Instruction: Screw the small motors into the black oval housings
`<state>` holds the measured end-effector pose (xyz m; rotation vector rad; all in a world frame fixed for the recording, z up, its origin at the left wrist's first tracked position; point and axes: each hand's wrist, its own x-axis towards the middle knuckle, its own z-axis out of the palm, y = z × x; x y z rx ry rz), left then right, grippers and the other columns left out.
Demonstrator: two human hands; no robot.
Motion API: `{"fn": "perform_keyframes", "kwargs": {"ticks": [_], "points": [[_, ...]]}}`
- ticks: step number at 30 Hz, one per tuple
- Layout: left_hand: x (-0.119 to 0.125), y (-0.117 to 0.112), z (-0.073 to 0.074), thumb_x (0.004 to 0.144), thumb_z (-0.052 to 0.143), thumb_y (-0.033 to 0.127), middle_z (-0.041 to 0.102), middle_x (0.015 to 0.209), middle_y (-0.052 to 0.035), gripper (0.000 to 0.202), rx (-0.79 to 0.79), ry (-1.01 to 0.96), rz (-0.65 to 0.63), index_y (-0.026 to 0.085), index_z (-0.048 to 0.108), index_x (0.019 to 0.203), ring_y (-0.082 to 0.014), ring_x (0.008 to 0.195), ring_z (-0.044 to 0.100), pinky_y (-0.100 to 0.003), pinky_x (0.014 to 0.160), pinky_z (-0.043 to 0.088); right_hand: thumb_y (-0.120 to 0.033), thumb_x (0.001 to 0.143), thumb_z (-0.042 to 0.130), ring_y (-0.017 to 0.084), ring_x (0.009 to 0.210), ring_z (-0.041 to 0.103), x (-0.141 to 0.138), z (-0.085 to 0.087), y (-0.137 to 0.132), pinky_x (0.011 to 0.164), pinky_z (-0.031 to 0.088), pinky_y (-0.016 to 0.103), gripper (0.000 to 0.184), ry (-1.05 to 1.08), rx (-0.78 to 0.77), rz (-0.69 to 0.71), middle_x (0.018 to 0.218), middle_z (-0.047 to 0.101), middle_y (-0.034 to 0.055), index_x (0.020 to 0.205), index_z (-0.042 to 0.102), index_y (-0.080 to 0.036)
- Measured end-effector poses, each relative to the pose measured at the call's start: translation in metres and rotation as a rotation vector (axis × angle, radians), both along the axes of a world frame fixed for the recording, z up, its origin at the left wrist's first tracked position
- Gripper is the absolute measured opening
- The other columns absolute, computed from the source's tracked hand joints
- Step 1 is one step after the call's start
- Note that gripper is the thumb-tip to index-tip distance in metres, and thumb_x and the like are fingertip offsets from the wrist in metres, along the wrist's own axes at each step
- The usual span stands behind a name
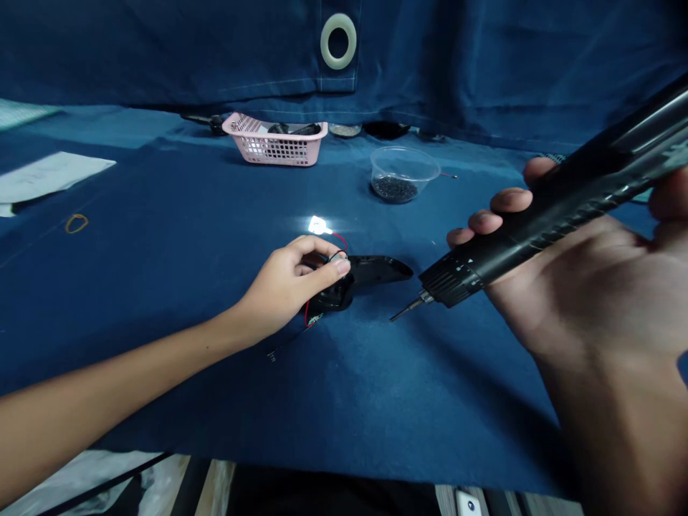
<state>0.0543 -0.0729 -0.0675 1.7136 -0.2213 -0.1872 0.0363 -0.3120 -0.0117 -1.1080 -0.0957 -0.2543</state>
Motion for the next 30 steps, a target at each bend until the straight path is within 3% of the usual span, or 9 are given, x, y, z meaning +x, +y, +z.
{"fn": "perform_keyframes", "kwargs": {"ticks": [5,17,30], "points": [[0.0019,-0.0012,-0.0008,0.080,0.075,0.042,0.066,0.082,0.0016,0.031,-0.094,0.042,0.047,0.016,0.066,0.093,-0.0079,0.075,0.060,-0.017,0.069,0.047,-0.060,0.092,0.024,0.015,0.082,0.064,0.0016,-0.0011,-0.0019,0.085,0.059,0.044,0.061,0.004,-0.016,-0.005,0.087,0.060,0.0037,0.095,0.069,-0.018],[0.0025,-0.0014,-0.0008,0.078,0.074,0.049,0.065,0.078,0.0001,0.036,-0.058,0.067,0.093,0.016,0.065,0.089,-0.0102,0.070,0.057,-0.020,0.065,0.043,-0.059,0.091,0.027,0.018,0.082,0.064,0.0020,-0.0031,-0.0027,0.088,0.058,0.051,0.059,0.016,-0.043,-0.012,0.088,0.061,0.0048,0.095,0.070,-0.020],[0.0021,-0.0020,0.0017,0.079,0.074,0.046,0.064,0.081,-0.0011,0.034,-0.052,0.065,0.090,0.015,0.064,0.088,-0.0121,0.072,0.058,-0.022,0.067,0.045,-0.060,0.089,0.030,0.019,0.081,0.065,0.0016,-0.0018,-0.0030,0.081,0.060,0.047,0.059,0.011,-0.037,-0.027,0.088,0.061,0.0065,0.097,0.069,-0.017]]}}
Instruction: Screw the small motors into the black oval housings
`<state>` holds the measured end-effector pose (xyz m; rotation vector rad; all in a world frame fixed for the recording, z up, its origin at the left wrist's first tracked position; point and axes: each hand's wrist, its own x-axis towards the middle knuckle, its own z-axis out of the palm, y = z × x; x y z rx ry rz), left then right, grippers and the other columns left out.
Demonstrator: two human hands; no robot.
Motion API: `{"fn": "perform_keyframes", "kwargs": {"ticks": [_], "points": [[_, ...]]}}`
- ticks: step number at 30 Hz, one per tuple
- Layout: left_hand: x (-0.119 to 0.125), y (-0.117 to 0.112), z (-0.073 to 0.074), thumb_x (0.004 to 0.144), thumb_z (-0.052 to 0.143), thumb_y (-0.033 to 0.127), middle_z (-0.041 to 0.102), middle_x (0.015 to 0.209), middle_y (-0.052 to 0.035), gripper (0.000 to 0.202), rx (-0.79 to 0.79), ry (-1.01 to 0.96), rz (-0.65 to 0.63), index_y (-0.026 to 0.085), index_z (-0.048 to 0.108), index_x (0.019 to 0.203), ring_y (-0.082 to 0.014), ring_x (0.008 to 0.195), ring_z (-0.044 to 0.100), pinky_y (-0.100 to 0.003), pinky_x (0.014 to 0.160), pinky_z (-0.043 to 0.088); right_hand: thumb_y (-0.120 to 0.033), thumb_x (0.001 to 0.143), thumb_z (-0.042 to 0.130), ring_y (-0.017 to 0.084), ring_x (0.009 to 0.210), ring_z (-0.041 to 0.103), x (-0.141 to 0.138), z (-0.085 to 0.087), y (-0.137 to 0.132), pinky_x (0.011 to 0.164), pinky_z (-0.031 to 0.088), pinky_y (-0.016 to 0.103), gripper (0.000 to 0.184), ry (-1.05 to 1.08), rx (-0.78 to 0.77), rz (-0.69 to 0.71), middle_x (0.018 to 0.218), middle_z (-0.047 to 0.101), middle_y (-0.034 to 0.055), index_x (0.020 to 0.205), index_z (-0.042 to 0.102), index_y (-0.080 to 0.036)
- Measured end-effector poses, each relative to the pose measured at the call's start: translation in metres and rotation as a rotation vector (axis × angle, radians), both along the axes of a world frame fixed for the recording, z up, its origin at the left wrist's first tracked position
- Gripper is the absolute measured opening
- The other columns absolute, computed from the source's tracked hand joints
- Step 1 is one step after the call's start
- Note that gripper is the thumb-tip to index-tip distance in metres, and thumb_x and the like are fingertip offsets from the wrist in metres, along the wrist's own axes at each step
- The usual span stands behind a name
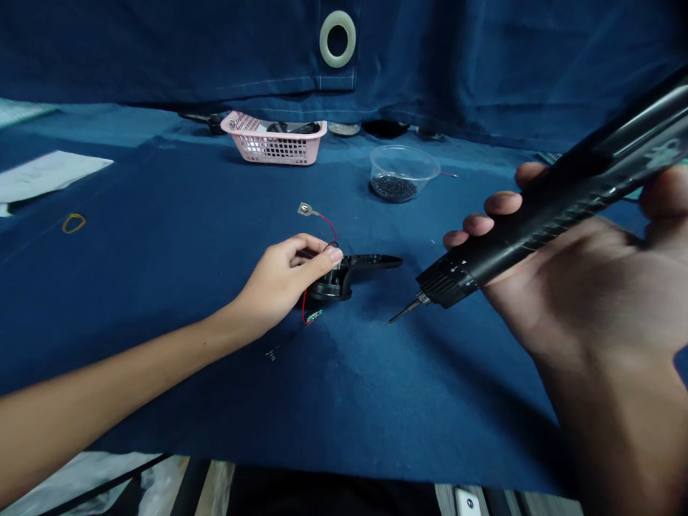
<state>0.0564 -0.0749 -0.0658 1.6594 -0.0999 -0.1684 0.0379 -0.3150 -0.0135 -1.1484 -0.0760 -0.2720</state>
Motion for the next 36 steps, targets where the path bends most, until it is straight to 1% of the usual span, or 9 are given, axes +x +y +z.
{"fn": "perform_keyframes", "kwargs": {"ticks": [9,15,20,26,29,36], "points": [[0.0003,-0.0004,0.0004,0.080,0.073,0.044,0.062,0.082,-0.0004,0.031,-0.002,-0.014,-0.006,0.015,0.065,0.089,-0.0110,0.074,0.058,-0.021,0.069,0.044,-0.060,0.090,0.028,0.019,0.081,0.066,0.0018,-0.0009,-0.0007,0.083,0.060,0.047,0.059,-0.007,0.001,0.016,0.089,0.062,0.0064,0.096,0.069,-0.018],[-0.0004,-0.0001,-0.0001,0.080,0.073,0.042,0.062,0.083,-0.0009,0.030,0.003,-0.027,-0.021,0.015,0.065,0.090,-0.0113,0.075,0.058,-0.022,0.070,0.045,-0.060,0.089,0.030,0.018,0.080,0.065,0.0010,-0.0002,-0.0004,0.079,0.061,0.045,0.059,-0.009,-0.006,0.007,0.088,0.061,0.0066,0.096,0.069,-0.017],[-0.0005,0.0001,-0.0002,0.080,0.073,0.042,0.063,0.084,-0.0016,0.031,0.000,-0.034,-0.027,0.015,0.065,0.092,-0.0122,0.076,0.058,-0.023,0.071,0.045,-0.061,0.089,0.029,0.019,0.081,0.065,0.0000,0.0005,0.0001,0.083,0.060,0.049,0.059,0.004,-0.029,0.002,0.089,0.062,0.0059,0.096,0.070,-0.018],[-0.0009,-0.0001,0.0006,0.081,0.074,0.040,0.063,0.084,-0.0004,0.029,-0.017,-0.035,-0.042,0.015,0.065,0.092,-0.0103,0.076,0.058,-0.020,0.071,0.045,-0.060,0.089,0.029,0.018,0.080,0.065,0.0004,0.0004,0.0002,0.082,0.060,0.045,0.059,0.004,-0.017,0.005,0.089,0.061,0.0060,0.094,0.070,-0.018],[-0.0008,0.0003,-0.0001,0.081,0.073,0.039,0.063,0.084,-0.0003,0.029,-0.020,-0.035,-0.044,0.014,0.065,0.092,-0.0098,0.077,0.058,-0.020,0.071,0.045,-0.060,0.089,0.029,0.019,0.080,0.065,0.0011,-0.0001,-0.0004,0.081,0.060,0.047,0.059,-0.007,-0.024,0.005,0.088,0.061,0.0061,0.093,0.070,-0.018],[0.0003,0.0008,-0.0010,0.080,0.073,0.043,0.064,0.085,-0.0023,0.032,0.024,-0.053,-0.039,0.015,0.066,0.094,-0.0137,0.078,0.059,-0.024,0.073,0.047,-0.060,0.089,0.029,0.019,0.080,0.065,0.0015,-0.0008,0.0002,0.081,0.060,0.047,0.059,-0.010,-0.028,0.004,0.088,0.061,0.0061,0.093,0.070,-0.018]]}}
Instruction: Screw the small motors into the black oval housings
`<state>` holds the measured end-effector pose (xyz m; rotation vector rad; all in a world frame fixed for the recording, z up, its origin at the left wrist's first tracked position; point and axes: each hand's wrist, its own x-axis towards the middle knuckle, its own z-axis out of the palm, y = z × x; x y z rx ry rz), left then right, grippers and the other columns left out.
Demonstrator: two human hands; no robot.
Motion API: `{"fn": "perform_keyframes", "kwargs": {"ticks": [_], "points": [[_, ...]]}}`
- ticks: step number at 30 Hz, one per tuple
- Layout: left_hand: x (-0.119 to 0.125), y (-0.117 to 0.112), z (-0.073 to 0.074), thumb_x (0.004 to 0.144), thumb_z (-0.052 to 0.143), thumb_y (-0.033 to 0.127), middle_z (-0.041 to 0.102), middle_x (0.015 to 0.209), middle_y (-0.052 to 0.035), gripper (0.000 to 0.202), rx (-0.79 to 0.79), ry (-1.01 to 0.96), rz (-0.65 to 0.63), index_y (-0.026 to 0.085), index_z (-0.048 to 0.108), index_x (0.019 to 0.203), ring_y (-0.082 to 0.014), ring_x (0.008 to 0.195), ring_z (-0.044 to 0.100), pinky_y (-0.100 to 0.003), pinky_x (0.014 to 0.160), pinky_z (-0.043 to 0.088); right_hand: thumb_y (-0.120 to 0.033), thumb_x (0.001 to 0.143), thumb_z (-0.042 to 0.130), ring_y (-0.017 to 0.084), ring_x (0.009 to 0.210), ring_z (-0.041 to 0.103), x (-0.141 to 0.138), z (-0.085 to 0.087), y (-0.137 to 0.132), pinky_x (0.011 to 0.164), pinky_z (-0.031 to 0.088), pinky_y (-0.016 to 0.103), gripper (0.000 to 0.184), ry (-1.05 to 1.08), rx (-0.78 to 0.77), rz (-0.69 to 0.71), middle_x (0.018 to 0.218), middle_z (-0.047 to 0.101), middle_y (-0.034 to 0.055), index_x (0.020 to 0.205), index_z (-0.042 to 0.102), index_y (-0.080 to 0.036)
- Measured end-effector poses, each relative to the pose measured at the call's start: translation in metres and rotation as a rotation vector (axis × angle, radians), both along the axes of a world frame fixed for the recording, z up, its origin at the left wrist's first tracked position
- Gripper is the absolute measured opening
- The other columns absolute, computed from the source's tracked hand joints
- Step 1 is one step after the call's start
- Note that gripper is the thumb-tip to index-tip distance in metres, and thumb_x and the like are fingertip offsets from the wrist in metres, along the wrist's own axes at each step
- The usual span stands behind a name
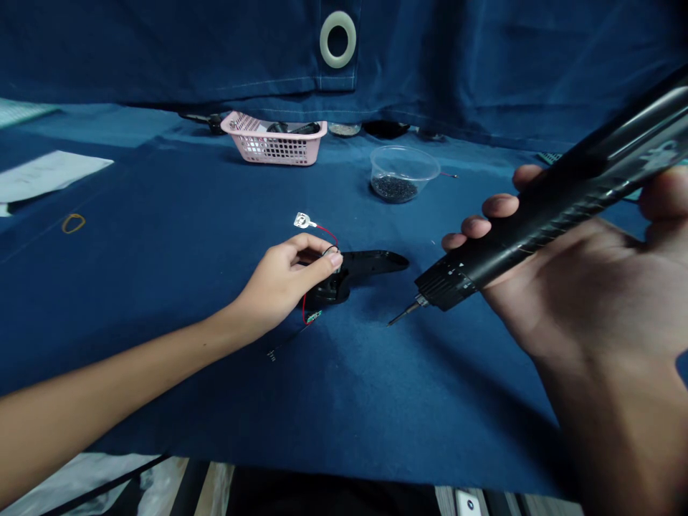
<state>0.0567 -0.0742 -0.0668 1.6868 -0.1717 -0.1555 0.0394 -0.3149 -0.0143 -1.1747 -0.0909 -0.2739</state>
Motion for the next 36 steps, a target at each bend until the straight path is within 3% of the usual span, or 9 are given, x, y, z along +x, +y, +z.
{"fn": "perform_keyframes", "kwargs": {"ticks": [6,12,17,21,27,36], "points": [[0.000,0.000,-0.001,0.080,0.072,0.043,0.068,0.098,-0.0053,0.033,0.034,-0.017,0.008,0.016,0.066,0.098,-0.0165,0.086,0.062,-0.026,0.075,0.049,-0.060,0.090,0.027,0.019,0.081,0.064,-0.002,0.002,0.000,0.087,0.058,0.051,0.059,0.024,0.020,0.004,0.089,0.061,0.0059,0.093,0.070,-0.019],[0.001,0.000,-0.001,0.083,0.070,0.037,0.070,0.110,-0.0076,0.032,0.059,-0.033,-0.045,0.014,0.067,0.105,-0.0190,0.103,0.064,-0.029,0.094,0.048,-0.059,0.090,0.029,0.018,0.079,0.065,-0.003,0.003,0.002,0.082,0.060,0.046,0.058,0.024,0.013,-0.015,0.088,0.061,0.0064,0.093,0.070,-0.018],[0.004,0.003,-0.006,0.088,0.062,0.034,0.067,0.121,-0.0059,0.028,0.232,-0.118,-0.083,0.019,0.068,0.111,-0.0224,0.108,0.064,-0.037,0.100,0.047,-0.058,0.090,0.029,0.017,0.080,0.065,-0.003,0.003,0.003,0.079,0.061,0.043,0.058,0.017,0.023,-0.002,0.087,0.062,0.0056,0.093,0.070,-0.017],[0.008,0.007,-0.006,0.090,0.056,0.034,0.066,0.124,-0.0033,0.030,0.365,-0.181,-0.102,0.022,0.066,0.116,-0.0221,0.111,0.062,-0.038,0.101,0.046,-0.058,0.091,0.028,0.017,0.080,0.065,-0.004,0.004,0.003,0.078,0.061,0.042,0.059,0.009,0.025,0.009,0.087,0.061,0.0058,0.094,0.070,-0.017],[0.019,0.014,-0.003,0.089,0.047,0.020,0.065,0.122,-0.0044,0.029,0.518,-0.392,-0.128,0.017,0.069,0.108,-0.0189,0.117,0.058,-0.036,0.108,0.041,-0.057,0.093,0.025,0.015,0.082,0.065,-0.005,0.004,0.003,0.078,0.061,0.038,0.059,0.016,0.045,0.045,0.087,0.061,0.0044,0.093,0.069,-0.017],[0.017,0.015,-0.006,0.087,0.055,0.034,0.061,0.116,-0.0040,0.034,0.616,-0.336,-0.059,0.019,0.062,0.117,-0.0207,0.111,0.056,-0.039,0.104,0.041,-0.058,0.092,0.025,0.015,0.081,0.065,-0.005,0.004,0.004,0.077,0.060,0.039,0.060,0.023,0.054,0.043,0.086,0.061,0.0045,0.093,0.068,-0.016]]}}
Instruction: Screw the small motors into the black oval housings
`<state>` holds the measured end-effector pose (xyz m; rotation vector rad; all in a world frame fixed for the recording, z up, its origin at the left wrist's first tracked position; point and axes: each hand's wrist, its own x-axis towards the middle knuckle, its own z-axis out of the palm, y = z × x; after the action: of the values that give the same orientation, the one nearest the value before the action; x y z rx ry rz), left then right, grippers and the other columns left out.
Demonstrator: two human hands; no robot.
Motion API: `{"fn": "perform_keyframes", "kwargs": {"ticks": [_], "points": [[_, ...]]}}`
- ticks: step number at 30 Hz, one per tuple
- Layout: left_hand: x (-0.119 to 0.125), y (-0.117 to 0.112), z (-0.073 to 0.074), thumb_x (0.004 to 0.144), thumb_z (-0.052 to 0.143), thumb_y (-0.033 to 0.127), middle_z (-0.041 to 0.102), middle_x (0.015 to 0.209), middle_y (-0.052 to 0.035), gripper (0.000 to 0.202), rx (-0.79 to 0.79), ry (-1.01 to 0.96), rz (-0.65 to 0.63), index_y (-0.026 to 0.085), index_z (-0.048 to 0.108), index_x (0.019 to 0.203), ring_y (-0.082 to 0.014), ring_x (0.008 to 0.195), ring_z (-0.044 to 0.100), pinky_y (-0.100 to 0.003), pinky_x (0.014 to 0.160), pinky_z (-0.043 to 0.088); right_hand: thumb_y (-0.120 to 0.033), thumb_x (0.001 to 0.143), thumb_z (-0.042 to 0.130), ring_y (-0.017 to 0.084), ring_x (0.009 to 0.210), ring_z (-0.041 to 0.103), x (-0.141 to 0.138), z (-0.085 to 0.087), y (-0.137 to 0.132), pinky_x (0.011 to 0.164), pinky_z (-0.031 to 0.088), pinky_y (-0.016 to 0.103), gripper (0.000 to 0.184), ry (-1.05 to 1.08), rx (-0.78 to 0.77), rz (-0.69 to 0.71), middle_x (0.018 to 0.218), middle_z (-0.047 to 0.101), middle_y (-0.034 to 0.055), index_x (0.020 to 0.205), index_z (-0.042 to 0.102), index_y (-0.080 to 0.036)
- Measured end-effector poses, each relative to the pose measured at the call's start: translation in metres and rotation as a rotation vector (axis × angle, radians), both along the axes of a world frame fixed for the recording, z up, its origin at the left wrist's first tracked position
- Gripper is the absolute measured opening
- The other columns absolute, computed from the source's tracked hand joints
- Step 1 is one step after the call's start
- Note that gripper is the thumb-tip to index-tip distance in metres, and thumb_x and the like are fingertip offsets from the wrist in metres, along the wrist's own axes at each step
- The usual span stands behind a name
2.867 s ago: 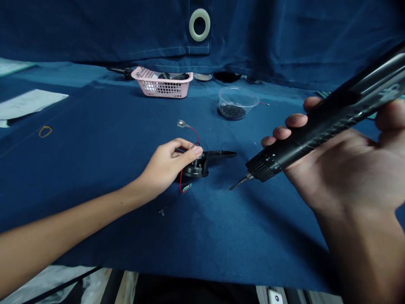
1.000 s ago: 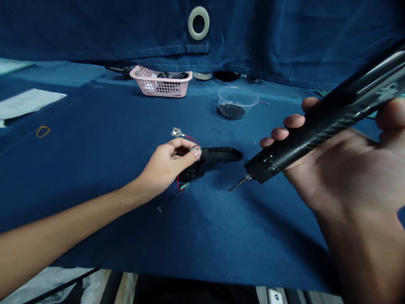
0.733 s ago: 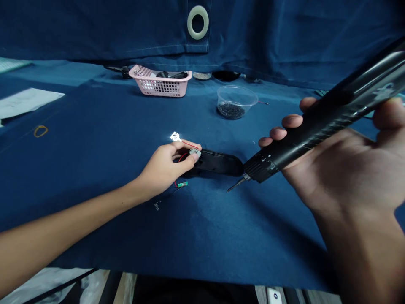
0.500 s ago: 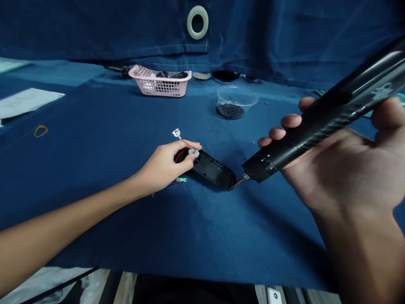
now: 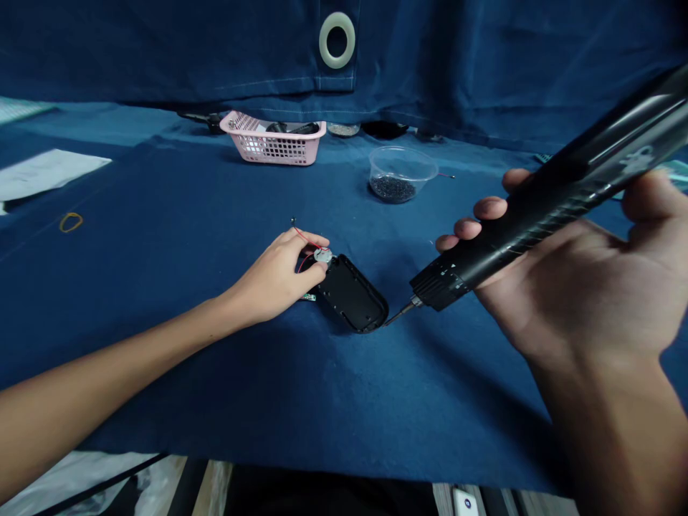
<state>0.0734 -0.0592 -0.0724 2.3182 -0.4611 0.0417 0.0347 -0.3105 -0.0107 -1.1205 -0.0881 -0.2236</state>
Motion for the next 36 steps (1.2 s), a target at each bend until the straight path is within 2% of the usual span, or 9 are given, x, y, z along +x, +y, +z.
{"fn": "perform_keyframes", "kwargs": {"ticks": [8,12,16,20,24,27,30,36], "points": [[0.0033,0.0006,-0.0008,0.084,0.059,0.028,0.061,0.105,-0.0009,0.020,-0.004,-0.034,-0.014,0.021,0.063,0.102,-0.0176,0.097,0.058,-0.036,0.092,0.043,-0.057,0.092,0.026,0.016,0.081,0.065,0.0001,0.0004,-0.0008,0.077,0.060,0.041,0.059,0.005,-0.010,-0.008,0.086,0.062,0.0049,0.092,0.069,-0.017],[0.0015,0.0005,0.0013,0.081,0.068,0.040,0.061,0.091,0.0005,0.024,0.021,-0.021,-0.049,0.021,0.063,0.094,-0.0165,0.085,0.058,-0.033,0.079,0.044,-0.058,0.092,0.026,0.017,0.081,0.065,0.0005,0.0001,-0.0009,0.079,0.060,0.044,0.060,0.015,-0.030,-0.037,0.085,0.062,0.0053,0.091,0.070,-0.018],[-0.0009,0.0012,0.0033,0.079,0.071,0.052,0.059,0.083,0.0025,0.034,-0.037,0.068,-0.117,0.022,0.062,0.091,-0.0136,0.075,0.055,-0.028,0.068,0.042,-0.057,0.092,0.027,0.016,0.081,0.065,0.0005,0.0002,-0.0007,0.080,0.060,0.041,0.058,0.013,-0.011,-0.025,0.085,0.062,0.0051,0.092,0.069,-0.017],[0.0004,0.0018,0.0023,0.079,0.072,0.052,0.059,0.083,0.0037,0.034,-0.070,0.095,-0.110,0.022,0.061,0.091,-0.0125,0.076,0.055,-0.027,0.070,0.042,-0.057,0.092,0.027,0.015,0.081,0.064,0.0002,0.0007,-0.0014,0.080,0.060,0.040,0.059,0.013,-0.001,-0.016,0.086,0.061,0.0048,0.094,0.069,-0.016],[0.0003,0.0015,0.0031,0.080,0.070,0.052,0.059,0.087,0.0032,0.034,-0.038,0.091,-0.127,0.024,0.061,0.096,-0.0134,0.080,0.055,-0.028,0.072,0.043,-0.057,0.092,0.027,0.015,0.083,0.064,-0.0002,0.0009,-0.0009,0.082,0.060,0.041,0.059,0.017,-0.005,-0.026,0.087,0.061,0.0048,0.094,0.069,-0.016],[-0.0017,0.0018,0.0050,0.085,0.066,0.044,0.058,0.102,0.0013,0.027,0.024,0.045,-0.174,0.026,0.062,0.104,-0.0162,0.094,0.056,-0.032,0.085,0.044,-0.057,0.092,0.026,0.015,0.082,0.065,-0.0006,0.0006,-0.0001,0.081,0.060,0.041,0.059,0.023,-0.018,-0.030,0.086,0.061,0.0047,0.092,0.069,-0.017],[-0.0022,0.0032,0.0052,0.087,0.058,0.030,0.056,0.119,0.0010,0.025,0.104,-0.002,-0.232,0.029,0.061,0.112,-0.0201,0.109,0.053,-0.040,0.100,0.038,-0.057,0.092,0.026,0.015,0.081,0.065,-0.0010,0.0008,0.0002,0.082,0.060,0.043,0.058,0.026,-0.020,-0.029,0.085,0.061,0.0044,0.091,0.069,-0.018],[-0.0010,0.0046,0.0013,0.089,0.057,0.033,0.056,0.120,-0.0010,0.023,0.060,-0.004,-0.240,0.028,0.062,0.111,-0.0210,0.108,0.055,-0.040,0.099,0.042,-0.057,0.091,0.029,0.016,0.081,0.064,-0.0002,0.0011,0.0019,0.084,0.060,0.044,0.057,0.019,-0.013,-0.041,0.085,0.062,0.0052,0.092,0.070,-0.017]]}}
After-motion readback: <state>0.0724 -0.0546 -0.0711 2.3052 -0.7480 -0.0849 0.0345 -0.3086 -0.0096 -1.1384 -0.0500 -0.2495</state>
